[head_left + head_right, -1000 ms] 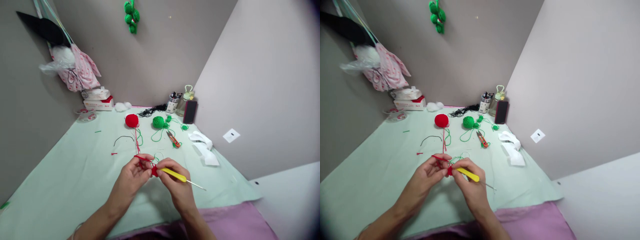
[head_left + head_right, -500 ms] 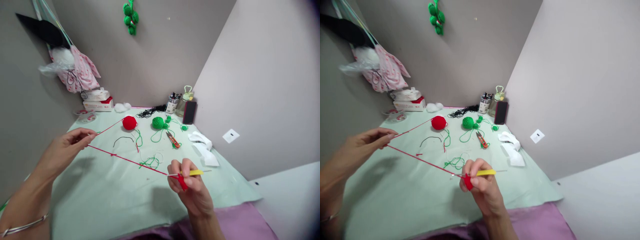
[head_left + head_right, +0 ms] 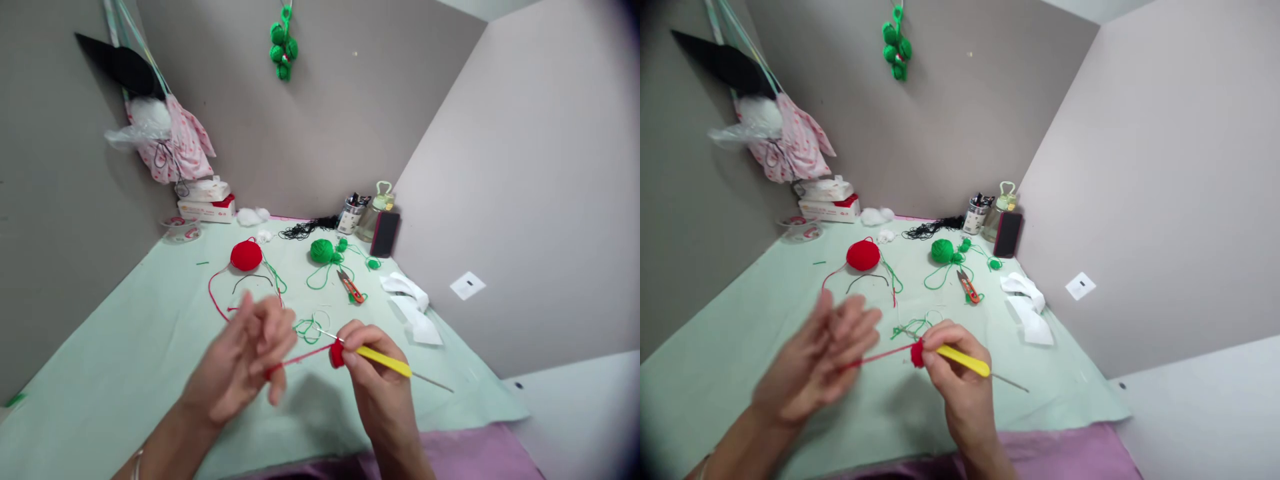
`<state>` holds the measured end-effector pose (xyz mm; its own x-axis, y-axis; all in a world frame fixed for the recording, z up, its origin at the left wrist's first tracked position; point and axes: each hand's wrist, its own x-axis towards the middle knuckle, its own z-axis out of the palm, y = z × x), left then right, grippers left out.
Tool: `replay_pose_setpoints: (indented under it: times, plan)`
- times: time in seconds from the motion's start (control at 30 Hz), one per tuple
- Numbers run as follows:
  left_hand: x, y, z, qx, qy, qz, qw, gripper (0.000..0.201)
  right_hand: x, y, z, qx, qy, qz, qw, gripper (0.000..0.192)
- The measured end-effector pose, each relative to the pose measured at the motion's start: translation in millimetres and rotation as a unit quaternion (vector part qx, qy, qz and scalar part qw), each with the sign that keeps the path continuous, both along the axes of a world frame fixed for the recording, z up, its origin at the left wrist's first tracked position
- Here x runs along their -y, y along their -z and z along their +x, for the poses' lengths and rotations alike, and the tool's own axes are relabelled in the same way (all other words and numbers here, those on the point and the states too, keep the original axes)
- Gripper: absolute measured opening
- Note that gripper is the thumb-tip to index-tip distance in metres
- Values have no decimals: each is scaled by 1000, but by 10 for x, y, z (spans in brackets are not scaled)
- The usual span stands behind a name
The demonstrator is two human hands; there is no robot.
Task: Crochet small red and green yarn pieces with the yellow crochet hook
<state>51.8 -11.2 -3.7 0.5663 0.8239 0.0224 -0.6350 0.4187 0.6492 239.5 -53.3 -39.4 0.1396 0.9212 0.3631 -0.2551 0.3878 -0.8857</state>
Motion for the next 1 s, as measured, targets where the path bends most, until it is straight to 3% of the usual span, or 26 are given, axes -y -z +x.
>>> replay_pose_setpoints:
  times: [0.07, 0.17, 0.23, 0.27, 0.33, 0.37, 0.47, 0.53, 0.6, 0.7, 0.8, 0.87, 0.9, 0.93, 1.0]
  plan:
    - [10, -117, -102, 33, -117, -19, 992, 34, -3, 27, -13, 18, 30, -4, 999, 9]
    - [43, -152, -169, -33, -250, 95, 963, 55, -5, 38, -73, 41, 65, 4, 997, 12]
    - [61, -61, -138, -175, -286, 230, 914, 59, 5, 21, -115, 59, 89, 23, 994, 14]
    - [65, 4, -106, -251, -285, 286, 880, 52, 14, 9, -131, 72, 102, 34, 992, 16]
    - [61, 131, -26, -341, -285, 333, 831, 21, 38, -15, -149, 107, 128, 57, 984, 18]
    - [58, 183, 15, -360, -276, 330, 828, 6, 51, -23, -153, 128, 139, 67, 980, 19]
    - [57, 269, 124, -347, -203, 241, 883, 32, 75, -20, -156, 185, 157, 94, 966, 22]
    - [77, 283, 178, -305, -146, 156, 928, 36, 76, -3, -158, 209, 160, 107, 959, 23]
    - [108, 283, 218, -261, -118, 96, 953, 36, 68, 13, -164, 218, 160, 116, 956, 23]
    - [132, 258, 216, -229, -122, 78, 963, 32, 50, 16, -168, 225, 146, 114, 957, 22]
    - [21, 186, 81, -258, -74, 139, 953, 24, 22, -9, -155, 221, 128, 104, 961, 21]
    - [-176, 121, -88, -330, -22, 223, 917, 16, -6, -30, -132, 200, 120, 89, 968, 19]
    - [-312, 90, -185, -392, -60, 263, 879, 21, -22, -39, -117, 184, 116, 78, 973, 19]
    - [-467, 64, -282, -472, -150, 279, 822, 30, -39, -46, -103, 170, 112, 65, 977, 19]
    - [-813, 37, -454, -543, -241, 268, 759, 27, -71, -55, -81, 146, 107, 43, 983, 17]
